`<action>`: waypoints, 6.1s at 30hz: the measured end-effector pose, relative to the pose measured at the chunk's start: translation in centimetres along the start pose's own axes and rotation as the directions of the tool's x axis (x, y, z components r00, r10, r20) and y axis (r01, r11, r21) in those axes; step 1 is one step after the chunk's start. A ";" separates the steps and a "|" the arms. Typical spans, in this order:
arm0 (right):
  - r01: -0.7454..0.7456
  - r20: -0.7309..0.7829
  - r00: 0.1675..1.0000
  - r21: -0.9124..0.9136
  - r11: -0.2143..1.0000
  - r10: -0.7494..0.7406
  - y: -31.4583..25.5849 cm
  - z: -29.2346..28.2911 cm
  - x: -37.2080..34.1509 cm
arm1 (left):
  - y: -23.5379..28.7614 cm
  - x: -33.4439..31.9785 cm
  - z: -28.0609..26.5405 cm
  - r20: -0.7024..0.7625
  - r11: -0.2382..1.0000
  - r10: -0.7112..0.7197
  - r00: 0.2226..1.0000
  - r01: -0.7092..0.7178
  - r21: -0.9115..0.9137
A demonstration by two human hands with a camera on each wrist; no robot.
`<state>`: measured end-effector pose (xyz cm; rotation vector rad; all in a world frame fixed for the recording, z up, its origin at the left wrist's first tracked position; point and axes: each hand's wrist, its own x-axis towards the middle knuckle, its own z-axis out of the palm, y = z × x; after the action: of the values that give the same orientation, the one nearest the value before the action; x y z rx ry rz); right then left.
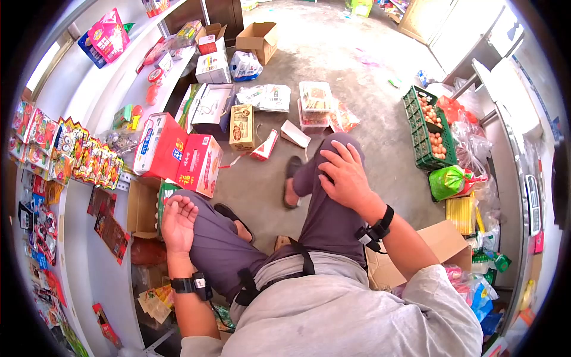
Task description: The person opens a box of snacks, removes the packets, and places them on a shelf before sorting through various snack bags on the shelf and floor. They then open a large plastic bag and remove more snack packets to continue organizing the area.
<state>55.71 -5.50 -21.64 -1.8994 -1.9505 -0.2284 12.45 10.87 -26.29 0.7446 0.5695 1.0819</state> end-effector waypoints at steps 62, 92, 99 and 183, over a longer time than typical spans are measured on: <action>-0.052 0.238 0.971 0.238 0.970 -0.006 -0.8 -1.6 -6.5 | -1.3 2.0 1.1 0.054 0.998 -0.025 0.998 0.029 -0.063; -0.406 0.031 0.885 0.536 0.740 0.464 8.8 -0.2 3.5 | 0.9 -1.1 -2.0 -0.113 0.997 -0.082 0.990 0.080 -0.021; -0.385 0.243 0.923 0.612 0.691 0.299 9.7 11.1 10.8 | 2.4 -2.6 -4.9 -0.264 0.977 -0.079 0.961 0.022 -0.213; -0.831 0.683 0.540 0.338 0.442 0.492 19.2 32.8 16.1 | 9.7 0.0 -6.9 -0.413 -0.036 0.180 0.893 0.426 0.904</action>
<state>69.09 23.29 -48.00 -2.1497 -1.0016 1.1517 1.87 15.34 -23.13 1.7313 1.9596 0.3923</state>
